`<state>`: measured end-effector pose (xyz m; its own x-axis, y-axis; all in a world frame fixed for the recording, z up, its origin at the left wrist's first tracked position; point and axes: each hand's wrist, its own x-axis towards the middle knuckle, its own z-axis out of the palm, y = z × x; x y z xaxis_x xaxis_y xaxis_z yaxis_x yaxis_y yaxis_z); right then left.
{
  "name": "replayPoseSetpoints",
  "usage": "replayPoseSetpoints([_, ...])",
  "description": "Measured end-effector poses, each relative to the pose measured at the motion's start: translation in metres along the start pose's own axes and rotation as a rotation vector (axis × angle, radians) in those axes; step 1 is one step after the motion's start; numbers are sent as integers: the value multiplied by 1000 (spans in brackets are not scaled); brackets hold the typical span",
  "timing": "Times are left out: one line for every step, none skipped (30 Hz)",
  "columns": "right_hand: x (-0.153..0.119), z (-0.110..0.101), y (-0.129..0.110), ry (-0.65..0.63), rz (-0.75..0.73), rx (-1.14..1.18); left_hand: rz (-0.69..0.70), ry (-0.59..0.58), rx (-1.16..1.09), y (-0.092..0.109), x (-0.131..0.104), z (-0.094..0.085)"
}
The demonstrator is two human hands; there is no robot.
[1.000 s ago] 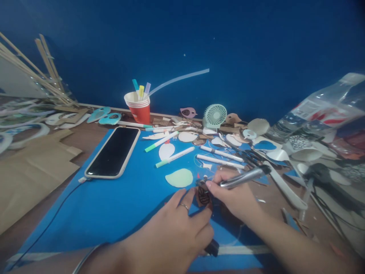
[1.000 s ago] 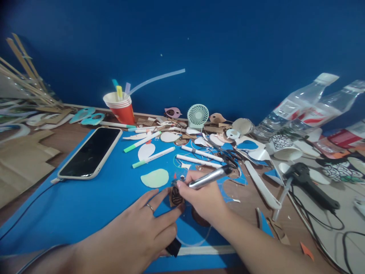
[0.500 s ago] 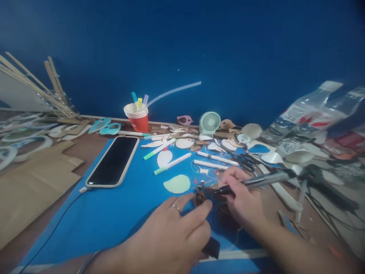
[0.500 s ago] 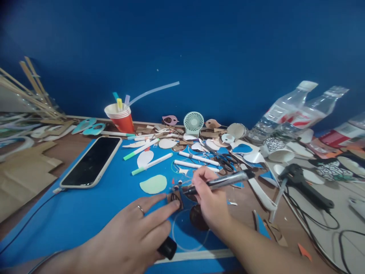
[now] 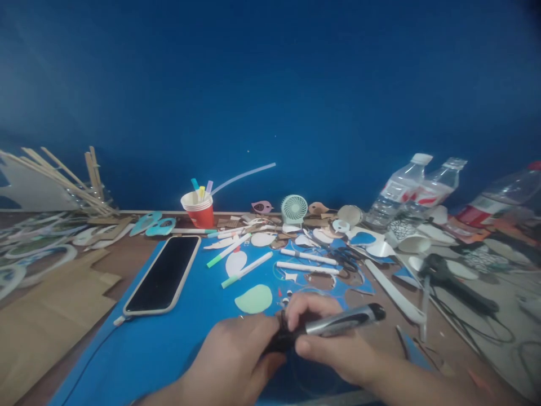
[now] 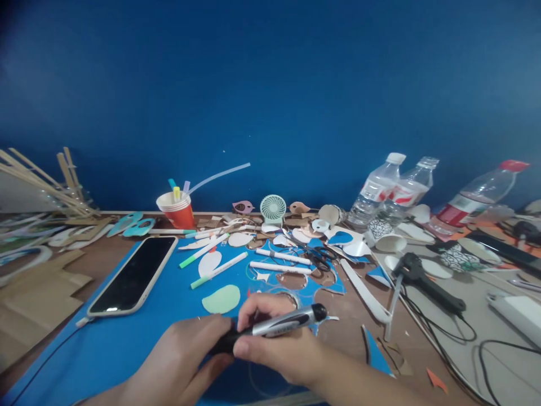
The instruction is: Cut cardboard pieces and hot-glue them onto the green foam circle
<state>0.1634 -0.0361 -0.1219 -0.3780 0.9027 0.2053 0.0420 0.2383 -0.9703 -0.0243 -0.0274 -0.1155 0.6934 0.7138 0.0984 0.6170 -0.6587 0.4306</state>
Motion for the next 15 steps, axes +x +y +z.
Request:
replayPoseSetpoints([1, 1, 2, -48, -15, -53, 37, -17, -14, 0, 0, 0])
replayPoseSetpoints([1, 3, 5, -72, -46, -107, 67, -34, -24, -1, 0, 1])
replayPoseSetpoints([2, 4, 8, -84, -101, -173, 95, -52, -35, -1, -1, 3])
replayPoseSetpoints([3, 7, 12, -93, -174, -251, 120, -71, -47, -2, -2, 5])
replayPoseSetpoints([4, 9, 16, -97, -245, -323, 138, -87, -58, -2, -3, 7])
replayPoseSetpoints([5, 11, 20, -96, -300, -385, 154, -107, -74, -3, -4, 10])
replayPoseSetpoints([6, 14, 23, -91, -332, -439, 160, -125, -91, -3, -5, 12])
replayPoseSetpoints([7, 16, 26, -96, -349, -486, 160, -140, -114, -3, -6, 14])
replayPoseSetpoints([7, 18, 29, -112, -354, -530, 161, -156, -141, -3, -6, 16])
replayPoseSetpoints([8, 20, 30, -137, -353, -568, 160, -164, -165, -3, -7, 16])
replayPoseSetpoints([8, 22, 31, -163, -354, -597, 162, -169, -191, -2, -7, 16])
replayPoseSetpoints([7, 23, 30, -175, -356, -621, 167, -170, -215, 0, -7, 14])
replayPoseSetpoints([7, 24, 28, -159, -359, -643, 176, -169, -232, 2, -7, 11])
replayPoseSetpoints([7, 24, 24, -128, -359, -667, 174, -158, -249, 4, -6, 7])
replayPoseSetpoints([6, 22, 19, -93, -357, -692, 155, -138, -274, 7, -6, 2])
